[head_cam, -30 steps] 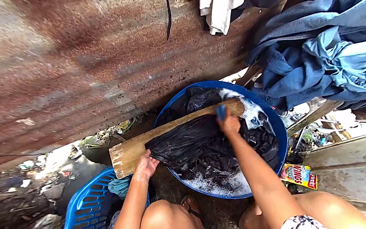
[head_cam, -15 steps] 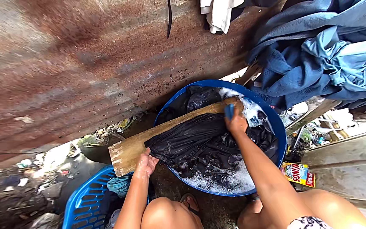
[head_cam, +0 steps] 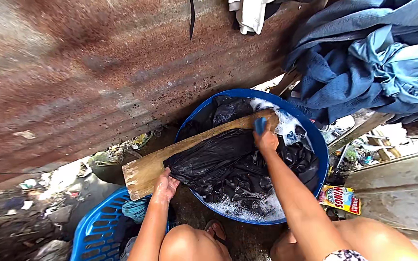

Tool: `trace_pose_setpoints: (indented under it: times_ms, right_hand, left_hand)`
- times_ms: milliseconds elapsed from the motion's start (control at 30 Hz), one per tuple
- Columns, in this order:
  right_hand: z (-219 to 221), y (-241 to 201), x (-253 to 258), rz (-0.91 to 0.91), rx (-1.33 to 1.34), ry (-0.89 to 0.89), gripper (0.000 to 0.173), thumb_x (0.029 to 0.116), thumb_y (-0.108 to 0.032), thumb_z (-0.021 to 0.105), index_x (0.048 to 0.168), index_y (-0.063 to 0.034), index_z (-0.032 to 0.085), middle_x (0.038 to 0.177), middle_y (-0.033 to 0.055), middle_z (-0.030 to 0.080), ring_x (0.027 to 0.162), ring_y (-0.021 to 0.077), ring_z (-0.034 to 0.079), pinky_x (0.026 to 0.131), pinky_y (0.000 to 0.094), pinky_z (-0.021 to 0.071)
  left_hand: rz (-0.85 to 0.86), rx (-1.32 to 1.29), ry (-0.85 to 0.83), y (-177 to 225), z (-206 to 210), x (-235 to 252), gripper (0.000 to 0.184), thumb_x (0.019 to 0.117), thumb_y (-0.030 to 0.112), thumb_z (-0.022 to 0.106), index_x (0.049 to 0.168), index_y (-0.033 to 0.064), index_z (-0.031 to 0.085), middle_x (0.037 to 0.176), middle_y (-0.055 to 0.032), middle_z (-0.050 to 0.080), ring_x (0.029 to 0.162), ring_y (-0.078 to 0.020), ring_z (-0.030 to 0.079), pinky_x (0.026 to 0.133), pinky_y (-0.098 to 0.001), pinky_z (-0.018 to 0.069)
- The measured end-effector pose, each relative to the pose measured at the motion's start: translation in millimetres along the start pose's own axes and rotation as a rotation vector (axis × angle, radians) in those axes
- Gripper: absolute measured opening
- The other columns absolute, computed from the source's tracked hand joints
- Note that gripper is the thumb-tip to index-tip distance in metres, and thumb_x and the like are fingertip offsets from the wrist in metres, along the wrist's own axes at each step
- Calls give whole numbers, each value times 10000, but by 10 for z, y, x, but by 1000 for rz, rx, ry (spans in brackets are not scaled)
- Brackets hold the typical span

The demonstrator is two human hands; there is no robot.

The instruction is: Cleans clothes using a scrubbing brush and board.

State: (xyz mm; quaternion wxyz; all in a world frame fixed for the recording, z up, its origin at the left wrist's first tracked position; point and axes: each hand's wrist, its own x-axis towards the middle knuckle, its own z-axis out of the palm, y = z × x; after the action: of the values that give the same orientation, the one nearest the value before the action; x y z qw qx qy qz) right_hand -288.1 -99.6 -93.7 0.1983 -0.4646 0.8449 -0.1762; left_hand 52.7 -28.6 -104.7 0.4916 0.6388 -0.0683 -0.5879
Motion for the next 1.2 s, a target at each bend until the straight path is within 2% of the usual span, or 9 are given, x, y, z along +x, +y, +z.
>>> trace_pose_setpoints:
  times_ms: [100,233,500,600,700,800,967,1100,1200]
  right_hand:
    - [467,-563,-663,-106,62,4,798,936,-371,692,1578,-48,348,1305,358,598,1124,531,642,878,673,542]
    - [952,-1204,-1891,-583,81,-406,674,980,-354,665,1560,-86,450,1334,324,612,1211,482,622,969,600,522]
    - [-60,107,15,80,33,55,789,982,-375,664,1598,-34,309,1435,387,494,1275,579,532,982,719,459]
    - [496,-661,-882,-152,75,5,764,952,-368,686,1534,10,367,1252,359,617,1084,524,656,857,669,551]
    - [1003,-1286,-1804,-533,71,-374,690,993,-347,651,1574,-65,408,1344,325,599,1205,481,623,951,599,530]
    - [679,-907,-1248,-499,-12,-347,686,979,-396,673,1573,-148,434,1360,301,600,1215,495,614,920,659,530]
    - [-28,17,90,51,-3,25,770,995,-391,634,1611,-68,303,1432,380,504,1250,575,557,962,712,471]
    - [683,-955,-866,-184,83,-42,758,947,-370,671,1550,-16,377,1224,321,653,1047,486,686,844,629,571]
    - [997,-1487,-1605,-495,103,-427,702,999,-353,665,1586,-92,384,1349,313,593,1203,482,618,948,615,525]
  left_hand:
    - [1,21,4,-11,-2,13,397,1127,289,344,1399,14,431,1204,-147,604,996,-175,643,857,-329,547]
    - [32,40,18,-10,-15,-8,349,1119,275,328,1301,30,497,1076,-104,623,885,-147,633,769,-312,542]
    - [-12,8,-17,10,-15,-10,393,1131,283,332,1409,17,412,1190,-136,595,991,-161,637,857,-315,541]
    - [-6,10,-1,4,4,-7,395,1130,288,340,1402,14,426,1199,-138,597,995,-160,638,856,-312,542]
    - [28,33,26,5,-1,14,354,1129,291,324,1322,33,471,1056,-94,597,859,-132,618,759,-295,533]
    - [18,11,-3,-14,-32,-30,383,1132,272,317,1403,22,420,1179,-126,605,976,-156,643,842,-319,551]
    - [-2,12,-15,6,0,-8,377,1131,279,320,1384,22,430,1146,-117,613,947,-148,650,827,-308,553]
    - [15,22,7,-1,32,18,373,1129,279,341,1377,21,446,1155,-130,619,960,-159,651,831,-318,553]
    - [25,26,17,-3,11,12,346,1132,281,321,1331,31,454,1070,-99,601,892,-135,633,791,-299,543]
